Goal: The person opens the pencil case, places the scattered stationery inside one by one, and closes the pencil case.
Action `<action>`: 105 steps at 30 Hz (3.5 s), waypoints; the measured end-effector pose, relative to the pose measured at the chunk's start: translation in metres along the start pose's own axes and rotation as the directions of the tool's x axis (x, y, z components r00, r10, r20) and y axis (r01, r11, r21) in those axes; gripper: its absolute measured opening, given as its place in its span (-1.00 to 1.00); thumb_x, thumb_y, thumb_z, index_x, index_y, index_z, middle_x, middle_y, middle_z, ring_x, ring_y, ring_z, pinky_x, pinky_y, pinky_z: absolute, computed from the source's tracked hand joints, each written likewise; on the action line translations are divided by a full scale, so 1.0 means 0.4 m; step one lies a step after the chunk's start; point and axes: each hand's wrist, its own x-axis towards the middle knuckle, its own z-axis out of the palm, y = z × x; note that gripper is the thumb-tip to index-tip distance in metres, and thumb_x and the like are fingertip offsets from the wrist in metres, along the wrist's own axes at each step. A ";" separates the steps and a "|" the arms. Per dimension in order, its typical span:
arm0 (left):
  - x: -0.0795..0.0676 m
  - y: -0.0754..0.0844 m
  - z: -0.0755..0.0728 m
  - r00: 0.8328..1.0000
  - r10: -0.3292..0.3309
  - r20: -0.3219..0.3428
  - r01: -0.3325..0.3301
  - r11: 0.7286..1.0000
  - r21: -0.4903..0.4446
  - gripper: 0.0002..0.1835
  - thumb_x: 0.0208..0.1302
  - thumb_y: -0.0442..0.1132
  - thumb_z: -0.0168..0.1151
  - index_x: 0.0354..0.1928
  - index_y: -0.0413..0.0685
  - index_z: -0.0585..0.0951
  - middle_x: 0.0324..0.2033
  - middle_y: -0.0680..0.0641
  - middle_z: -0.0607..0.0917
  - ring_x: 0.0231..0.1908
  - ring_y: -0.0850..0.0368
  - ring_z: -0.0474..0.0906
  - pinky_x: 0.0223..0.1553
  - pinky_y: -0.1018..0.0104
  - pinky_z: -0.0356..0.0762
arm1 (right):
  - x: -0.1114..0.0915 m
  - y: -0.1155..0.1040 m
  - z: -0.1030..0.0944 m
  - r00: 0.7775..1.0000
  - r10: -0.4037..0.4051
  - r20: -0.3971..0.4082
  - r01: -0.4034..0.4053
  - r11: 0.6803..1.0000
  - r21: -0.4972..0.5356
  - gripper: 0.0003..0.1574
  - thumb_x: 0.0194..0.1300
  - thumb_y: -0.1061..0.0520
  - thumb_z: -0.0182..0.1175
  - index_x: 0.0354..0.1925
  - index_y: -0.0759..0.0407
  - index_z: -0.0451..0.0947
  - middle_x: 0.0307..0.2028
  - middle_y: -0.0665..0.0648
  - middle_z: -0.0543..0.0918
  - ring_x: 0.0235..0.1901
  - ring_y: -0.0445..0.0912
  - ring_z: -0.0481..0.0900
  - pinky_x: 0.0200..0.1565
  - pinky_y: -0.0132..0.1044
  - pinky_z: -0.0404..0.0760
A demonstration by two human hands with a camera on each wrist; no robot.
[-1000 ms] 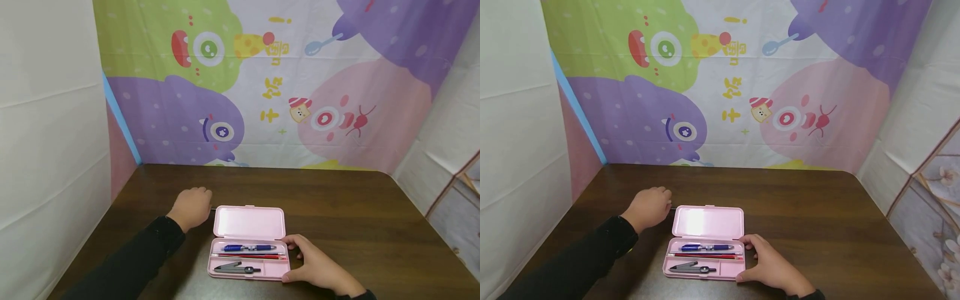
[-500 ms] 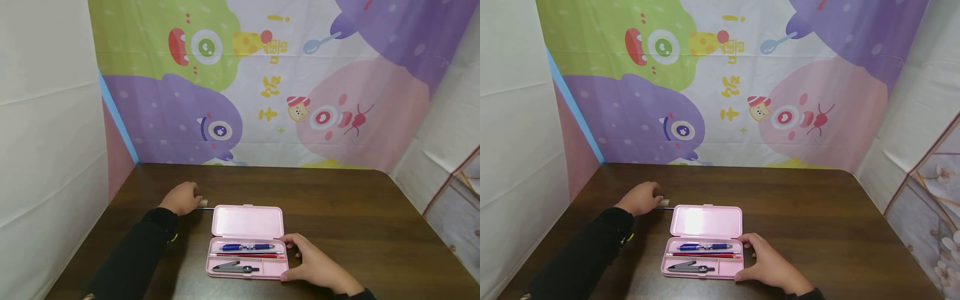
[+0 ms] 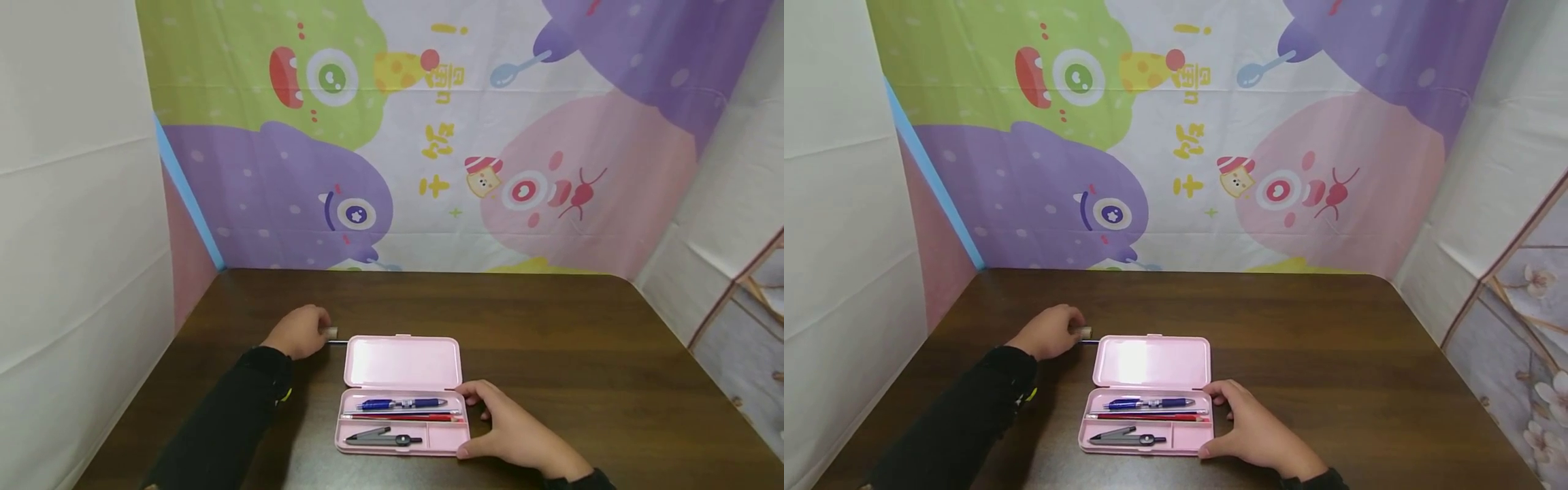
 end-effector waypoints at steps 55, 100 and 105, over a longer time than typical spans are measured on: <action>-0.210 0.266 -0.014 0.892 0.258 -0.372 -0.384 0.867 -0.319 -0.87 0.20 -0.13 0.34 -0.27 0.24 0.56 -0.37 0.29 0.50 -0.32 0.31 0.45 -0.26 0.28 0.51 | -0.006 0.000 0.006 0.999 -0.043 -0.017 0.043 0.999 0.003 -0.01 -0.18 -0.27 0.54 0.18 -0.05 0.37 0.00 -0.02 0.45 0.01 -0.08 0.40 -0.02 -0.26 0.47; -0.290 0.489 0.139 0.797 0.590 -0.132 -0.566 0.805 0.178 -0.84 0.21 0.00 0.31 -0.42 0.20 0.55 -0.46 0.23 0.52 -0.36 0.31 0.51 -0.28 0.36 0.50 | -0.006 0.003 -0.001 0.996 -0.086 -0.025 0.087 0.996 0.033 0.01 -0.18 -0.28 0.54 0.18 0.01 0.38 0.05 0.00 0.46 0.04 -0.07 0.39 -0.03 -0.26 0.46; -0.292 0.490 0.135 0.858 0.510 -0.059 -0.495 0.853 0.164 -0.84 0.15 -0.04 0.37 -0.34 0.13 0.59 -0.44 0.19 0.57 -0.33 0.29 0.54 -0.25 0.33 0.51 | -0.005 0.006 0.000 0.995 -0.098 -0.025 0.099 0.995 0.014 -0.01 -0.16 -0.27 0.53 0.18 0.02 0.37 0.04 -0.01 0.46 0.03 -0.09 0.40 -0.04 -0.27 0.47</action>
